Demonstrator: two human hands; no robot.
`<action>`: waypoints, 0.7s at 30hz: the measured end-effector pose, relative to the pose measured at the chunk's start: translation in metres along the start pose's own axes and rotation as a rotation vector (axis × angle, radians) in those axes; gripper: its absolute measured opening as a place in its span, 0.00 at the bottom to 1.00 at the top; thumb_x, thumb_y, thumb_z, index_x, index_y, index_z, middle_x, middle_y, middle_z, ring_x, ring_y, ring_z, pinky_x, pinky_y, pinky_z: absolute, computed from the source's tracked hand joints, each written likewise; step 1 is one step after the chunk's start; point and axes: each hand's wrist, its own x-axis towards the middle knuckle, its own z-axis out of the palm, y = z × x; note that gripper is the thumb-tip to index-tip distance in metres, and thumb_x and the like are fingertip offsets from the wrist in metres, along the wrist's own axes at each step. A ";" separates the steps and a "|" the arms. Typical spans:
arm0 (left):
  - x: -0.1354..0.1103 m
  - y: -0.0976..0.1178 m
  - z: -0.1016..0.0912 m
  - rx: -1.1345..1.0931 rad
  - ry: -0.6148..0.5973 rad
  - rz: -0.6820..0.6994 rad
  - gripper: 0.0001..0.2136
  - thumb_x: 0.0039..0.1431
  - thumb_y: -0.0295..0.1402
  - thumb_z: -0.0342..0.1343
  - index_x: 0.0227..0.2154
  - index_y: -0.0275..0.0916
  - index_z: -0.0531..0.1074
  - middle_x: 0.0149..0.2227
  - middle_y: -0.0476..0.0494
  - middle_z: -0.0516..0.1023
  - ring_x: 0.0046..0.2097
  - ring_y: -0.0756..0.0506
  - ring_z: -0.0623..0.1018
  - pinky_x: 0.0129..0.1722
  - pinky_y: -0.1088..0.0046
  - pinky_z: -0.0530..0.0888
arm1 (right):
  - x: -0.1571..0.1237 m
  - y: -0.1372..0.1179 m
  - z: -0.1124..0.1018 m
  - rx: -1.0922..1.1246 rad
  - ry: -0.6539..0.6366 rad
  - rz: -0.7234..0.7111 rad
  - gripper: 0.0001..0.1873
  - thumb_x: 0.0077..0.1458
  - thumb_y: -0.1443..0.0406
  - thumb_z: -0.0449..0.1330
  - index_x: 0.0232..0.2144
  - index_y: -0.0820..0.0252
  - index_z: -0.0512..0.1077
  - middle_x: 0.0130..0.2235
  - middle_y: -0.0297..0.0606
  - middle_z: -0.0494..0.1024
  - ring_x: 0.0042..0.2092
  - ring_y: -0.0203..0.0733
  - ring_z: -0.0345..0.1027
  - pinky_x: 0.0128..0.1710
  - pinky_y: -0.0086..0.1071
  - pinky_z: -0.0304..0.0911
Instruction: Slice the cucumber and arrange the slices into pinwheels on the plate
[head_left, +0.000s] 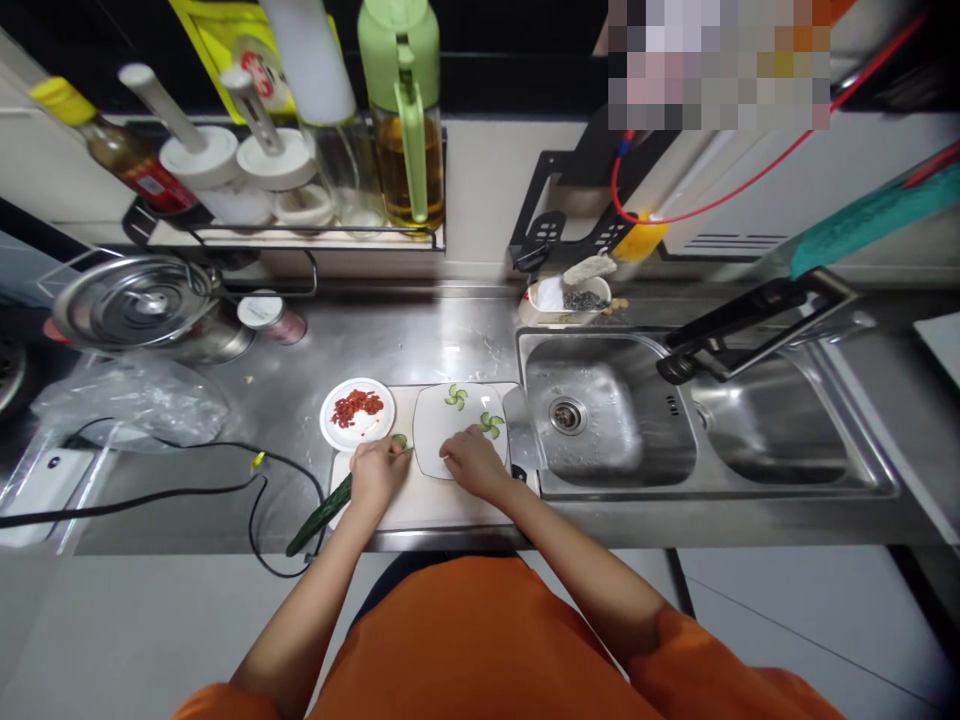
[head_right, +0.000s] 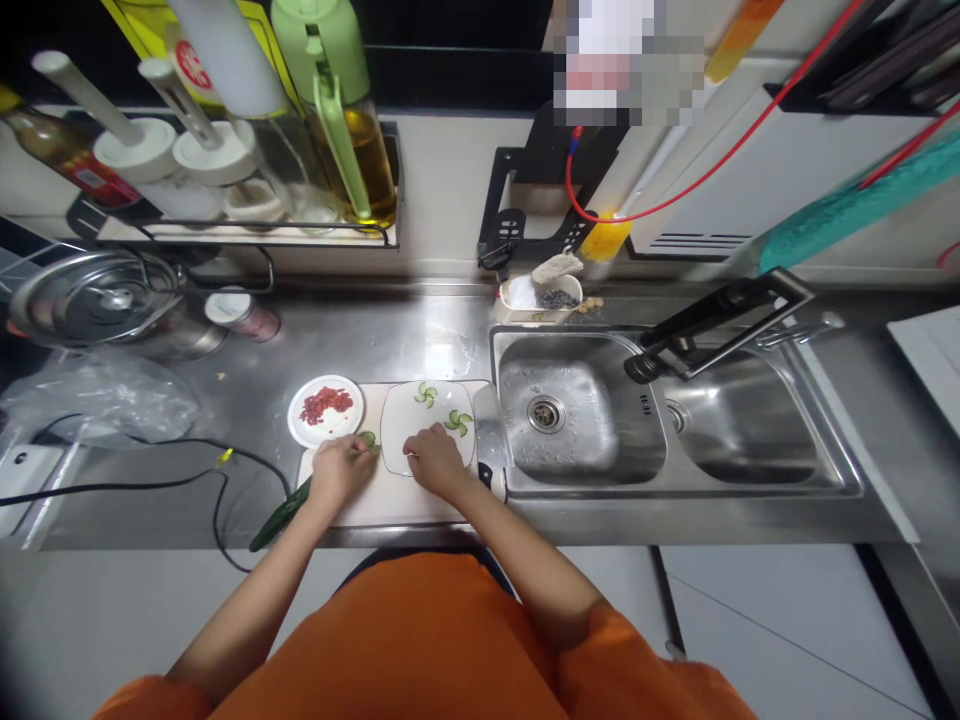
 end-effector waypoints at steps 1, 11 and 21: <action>0.000 0.000 -0.003 -0.082 -0.032 -0.007 0.05 0.50 0.36 0.55 0.25 0.40 0.71 0.26 0.49 0.72 0.32 0.47 0.70 0.34 0.72 0.63 | 0.004 -0.001 0.000 0.043 0.016 0.004 0.08 0.54 0.68 0.56 0.36 0.59 0.73 0.37 0.38 0.75 0.43 0.43 0.60 0.44 0.34 0.53; 0.007 0.014 -0.004 -0.841 -0.261 -0.192 0.16 0.41 0.43 0.63 0.28 0.36 0.73 0.23 0.51 0.74 0.24 0.54 0.69 0.26 0.79 0.63 | 0.029 -0.013 -0.005 0.567 0.044 0.134 0.05 0.50 0.67 0.58 0.30 0.60 0.74 0.32 0.33 0.78 0.36 0.36 0.68 0.36 0.27 0.59; 0.011 0.027 -0.002 -1.257 -0.534 -0.681 0.13 0.51 0.40 0.60 0.32 0.33 0.70 0.24 0.44 0.75 0.22 0.55 0.71 0.18 0.84 0.64 | 0.033 -0.001 -0.012 0.704 0.039 0.038 0.06 0.48 0.68 0.56 0.28 0.60 0.73 0.28 0.32 0.75 0.32 0.34 0.65 0.34 0.26 0.58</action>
